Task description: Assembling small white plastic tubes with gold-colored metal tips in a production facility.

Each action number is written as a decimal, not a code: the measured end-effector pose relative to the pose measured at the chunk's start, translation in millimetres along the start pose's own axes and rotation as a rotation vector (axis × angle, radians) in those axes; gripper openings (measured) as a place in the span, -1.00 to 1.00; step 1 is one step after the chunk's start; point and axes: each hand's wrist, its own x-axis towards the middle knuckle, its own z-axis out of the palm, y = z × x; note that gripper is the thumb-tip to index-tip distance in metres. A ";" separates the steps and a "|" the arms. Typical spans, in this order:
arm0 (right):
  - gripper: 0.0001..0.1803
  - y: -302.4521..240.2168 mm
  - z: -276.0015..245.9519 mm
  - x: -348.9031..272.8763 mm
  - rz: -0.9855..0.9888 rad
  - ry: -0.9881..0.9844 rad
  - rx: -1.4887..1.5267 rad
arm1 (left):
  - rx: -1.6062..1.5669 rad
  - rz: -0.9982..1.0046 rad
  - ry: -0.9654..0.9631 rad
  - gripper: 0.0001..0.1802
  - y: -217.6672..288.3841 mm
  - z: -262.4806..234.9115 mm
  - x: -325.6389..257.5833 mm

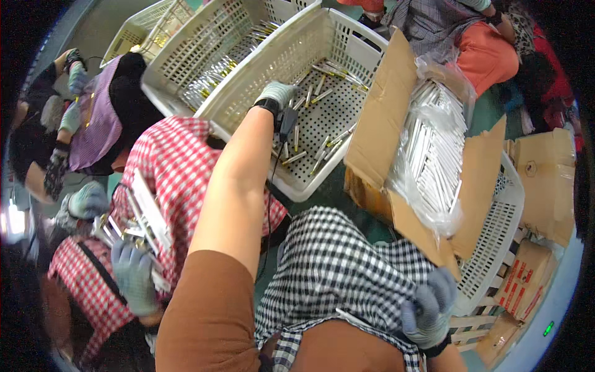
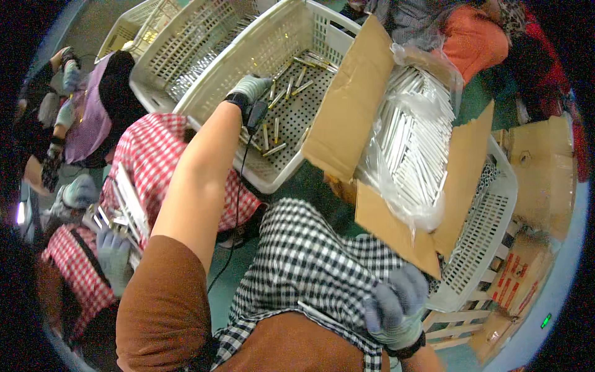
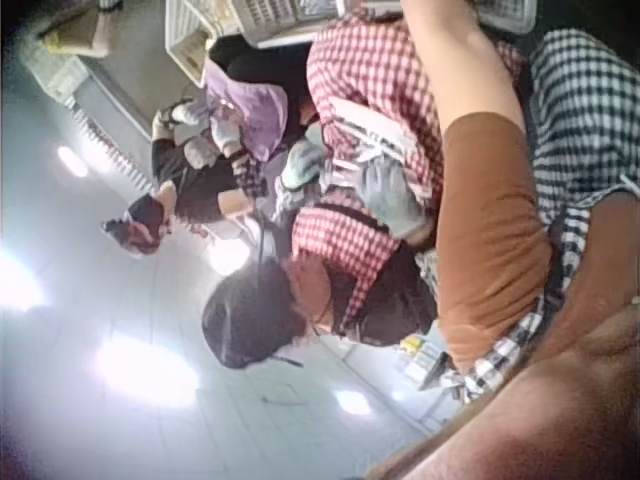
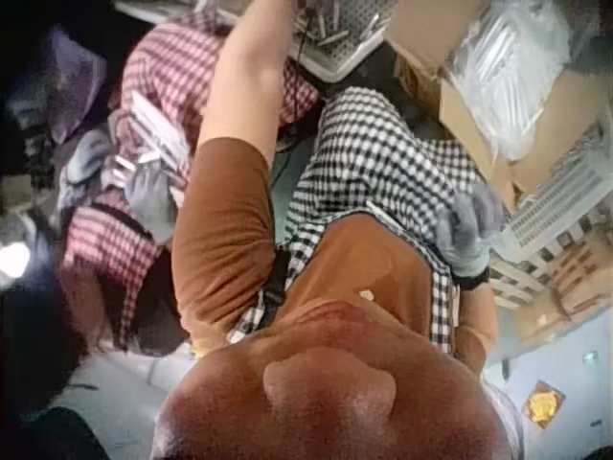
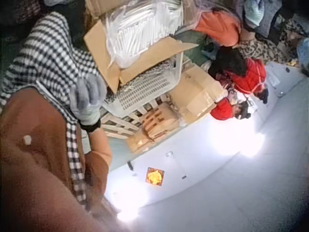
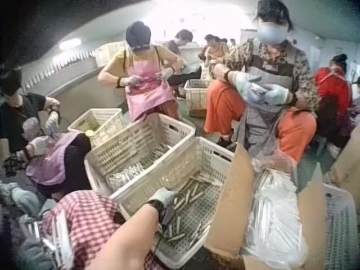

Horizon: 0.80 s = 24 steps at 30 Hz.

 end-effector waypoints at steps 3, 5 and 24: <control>-0.48 9.0 7.2 10.1 0.219 -0.090 -0.157 | -0.132 -0.392 -0.041 0.04 -21.5 29.4 53.0; -0.48 13.6 8.3 12.5 0.367 -0.170 -0.178 | -0.025 -0.376 -0.074 0.11 -26.2 54.4 76.1; -0.43 44.0 14.0 34.0 0.598 -0.310 -0.164 | -0.179 0.383 0.044 -0.67 0.7 142.7 162.7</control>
